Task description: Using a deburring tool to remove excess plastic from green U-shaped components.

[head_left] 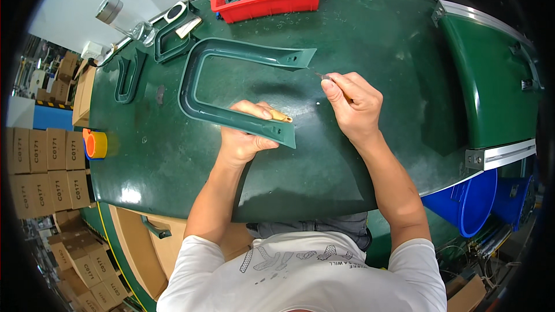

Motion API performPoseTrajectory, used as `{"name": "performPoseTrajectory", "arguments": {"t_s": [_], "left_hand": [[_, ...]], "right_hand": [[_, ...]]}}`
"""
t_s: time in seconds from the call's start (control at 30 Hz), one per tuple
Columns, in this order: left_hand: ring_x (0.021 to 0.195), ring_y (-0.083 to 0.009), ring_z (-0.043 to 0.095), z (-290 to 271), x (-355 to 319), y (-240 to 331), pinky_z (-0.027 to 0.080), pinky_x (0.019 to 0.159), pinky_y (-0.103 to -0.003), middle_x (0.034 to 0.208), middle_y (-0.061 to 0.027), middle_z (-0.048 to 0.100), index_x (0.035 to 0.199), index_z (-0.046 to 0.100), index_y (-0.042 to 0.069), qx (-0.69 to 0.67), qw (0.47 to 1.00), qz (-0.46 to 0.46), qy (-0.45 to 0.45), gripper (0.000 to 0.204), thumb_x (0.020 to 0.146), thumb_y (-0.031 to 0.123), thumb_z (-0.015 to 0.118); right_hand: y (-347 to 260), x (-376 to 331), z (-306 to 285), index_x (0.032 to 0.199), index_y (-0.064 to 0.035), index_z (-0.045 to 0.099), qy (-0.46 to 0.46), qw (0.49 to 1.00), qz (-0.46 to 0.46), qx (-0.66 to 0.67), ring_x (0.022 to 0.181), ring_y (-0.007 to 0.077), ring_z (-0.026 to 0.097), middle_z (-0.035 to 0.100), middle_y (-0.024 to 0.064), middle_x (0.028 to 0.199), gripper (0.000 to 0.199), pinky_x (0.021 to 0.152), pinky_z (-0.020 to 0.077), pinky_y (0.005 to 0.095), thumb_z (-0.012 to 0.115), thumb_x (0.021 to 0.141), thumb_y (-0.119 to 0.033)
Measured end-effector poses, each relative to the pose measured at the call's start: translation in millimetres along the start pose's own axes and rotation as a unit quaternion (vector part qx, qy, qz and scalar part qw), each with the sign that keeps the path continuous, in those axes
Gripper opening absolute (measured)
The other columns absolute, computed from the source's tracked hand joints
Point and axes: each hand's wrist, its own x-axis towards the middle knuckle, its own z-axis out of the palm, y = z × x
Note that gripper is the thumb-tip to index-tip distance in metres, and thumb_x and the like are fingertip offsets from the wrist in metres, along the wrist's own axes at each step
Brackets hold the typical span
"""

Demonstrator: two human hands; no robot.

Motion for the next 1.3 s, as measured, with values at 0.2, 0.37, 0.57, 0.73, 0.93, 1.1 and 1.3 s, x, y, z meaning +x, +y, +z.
{"name": "performPoseTrajectory", "arguments": {"t_s": [0.2, 0.37, 0.57, 0.73, 0.93, 1.1, 1.3], "left_hand": [[0.087, -0.0269, 0.064, 3, 0, 1, 0.054, 0.075, -0.039, 0.087, -0.0156, 0.066, 0.096, 0.056, 0.008, 0.001, 1.000, 0.000, -0.002, 0.044, 0.063, 0.009, 0.084], [0.082, -0.0263, 0.066, 7, -2, 0, 0.053, 0.070, -0.036, 0.084, -0.0165, 0.066, 0.092, 0.055, 0.005, -0.037, 0.999, 0.007, 0.015, 0.044, 0.062, 0.015, 0.085], [0.080, -0.0260, 0.066, 12, -2, -1, 0.053, 0.068, -0.034, 0.086, -0.0192, 0.067, 0.093, 0.055, 0.006, -0.032, 0.999, 0.018, -0.016, 0.044, 0.062, 0.015, 0.085], [0.080, -0.0275, 0.067, 15, -1, 2, 0.053, 0.068, -0.035, 0.085, -0.0188, 0.068, 0.091, 0.056, 0.006, -0.027, 0.998, 0.011, -0.055, 0.042, 0.062, 0.015, 0.086], [0.080, -0.0276, 0.067, 12, 0, 1, 0.054, 0.066, -0.034, 0.085, -0.0180, 0.068, 0.090, 0.058, 0.005, -0.014, 1.000, 0.008, -0.025, 0.043, 0.061, 0.017, 0.086], [0.080, -0.0275, 0.067, 5, -2, 0, 0.054, 0.067, -0.035, 0.083, -0.0173, 0.068, 0.092, 0.057, 0.005, -0.021, 1.000, 0.007, -0.010, 0.045, 0.060, 0.018, 0.087], [0.080, -0.0279, 0.067, 5, -3, -1, 0.054, 0.066, -0.036, 0.082, -0.0166, 0.067, 0.092, 0.057, 0.005, -0.018, 1.000, 0.010, -0.004, 0.045, 0.060, 0.017, 0.087]], "right_hand": [[-1, 0, 0, 0.085, -0.0009, 0.069, -0.001, 1.000, 0.000, -0.004, 0.054, 0.0143, 0.053, 0.059, 0.0055, 0.065, 0.012, 0.049, 0.0398, 0.0273, 0.070, 0.082, -0.012], [2, 2, 0, 0.084, -0.0009, 0.069, 0.010, 0.999, -0.031, -0.010, 0.054, 0.0153, 0.053, 0.058, 0.0058, 0.064, 0.011, 0.049, 0.0397, 0.0278, 0.070, 0.081, -0.011], [7, 3, -2, 0.083, -0.0008, 0.068, 0.076, 0.996, -0.020, -0.052, 0.053, 0.0165, 0.052, 0.057, 0.0059, 0.063, 0.010, 0.048, 0.0391, 0.0287, 0.071, 0.080, -0.009], [12, 19, -16, 0.083, 0.0002, 0.067, 0.109, 0.983, 0.043, -0.141, 0.054, 0.0183, 0.050, 0.054, 0.0084, 0.062, 0.015, 0.050, 0.0392, 0.0291, 0.067, 0.084, -0.015], [10, 26, -34, 0.080, 0.0016, 0.066, -0.009, 0.938, 0.290, 0.190, 0.049, 0.0083, 0.049, 0.057, 0.0042, 0.060, 0.032, 0.044, 0.0373, 0.0221, 0.058, 0.092, -0.027], [-2, 20, -34, 0.071, -0.0003, 0.060, -0.181, 0.865, 0.336, 0.327, 0.037, 0.0095, 0.045, 0.053, 0.0058, 0.050, 0.038, 0.036, 0.0353, 0.0216, 0.053, 0.094, -0.029], [-5, 22, -35, 0.069, -0.0005, 0.060, -0.212, 0.863, 0.343, 0.305, 0.037, 0.0091, 0.045, 0.053, 0.0053, 0.050, 0.039, 0.037, 0.0357, 0.0217, 0.054, 0.093, -0.031]]}}
